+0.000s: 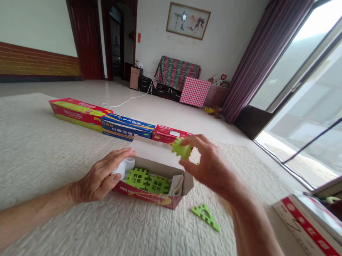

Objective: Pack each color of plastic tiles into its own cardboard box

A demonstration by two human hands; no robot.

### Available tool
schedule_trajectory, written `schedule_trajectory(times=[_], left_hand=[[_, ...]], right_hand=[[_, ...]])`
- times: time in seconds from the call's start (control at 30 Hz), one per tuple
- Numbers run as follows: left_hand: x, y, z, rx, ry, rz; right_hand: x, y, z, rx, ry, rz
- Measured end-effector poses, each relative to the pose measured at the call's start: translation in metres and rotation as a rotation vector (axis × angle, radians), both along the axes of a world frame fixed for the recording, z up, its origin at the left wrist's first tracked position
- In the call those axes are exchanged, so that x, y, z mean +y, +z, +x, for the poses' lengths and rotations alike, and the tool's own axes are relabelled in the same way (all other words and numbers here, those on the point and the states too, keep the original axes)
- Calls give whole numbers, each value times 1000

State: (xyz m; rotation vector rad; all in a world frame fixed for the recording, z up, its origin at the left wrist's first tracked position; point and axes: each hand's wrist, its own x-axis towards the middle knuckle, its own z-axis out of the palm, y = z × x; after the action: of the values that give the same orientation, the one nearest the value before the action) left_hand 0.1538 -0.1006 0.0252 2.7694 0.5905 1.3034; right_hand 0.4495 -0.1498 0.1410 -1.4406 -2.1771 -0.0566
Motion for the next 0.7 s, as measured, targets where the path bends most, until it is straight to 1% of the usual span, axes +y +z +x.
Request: schedule_trajectory(times=[0.03,0.1,0.17,0.23,0.33,0.47,0.6,0.7], left_hand=[[0,0,0,1,-1,-2],[0,0,0,-1,3,-5],[0,0,0,-4,5,-3],[0,0,0,-7,7,2],[0,-1,1,-13,11,9],[0,-2,1,-18,7,9],[1,-2,0,-21,3,11],[0,-2,0,-23,-6,9]], right_hand=[[-5,1,-18,12,94,-4],[-11,-2,-49,13,211,-49],[-11,-11,-69,-10,258,-106],[-8,-20,-78,-39,257,-143],[-3,-29,-80,-65,247,-148],[-1,-32,-81,-69,245,-126],[-1,-27,-78,-39,238,-71],[3,-17,-59,1,185,11]])
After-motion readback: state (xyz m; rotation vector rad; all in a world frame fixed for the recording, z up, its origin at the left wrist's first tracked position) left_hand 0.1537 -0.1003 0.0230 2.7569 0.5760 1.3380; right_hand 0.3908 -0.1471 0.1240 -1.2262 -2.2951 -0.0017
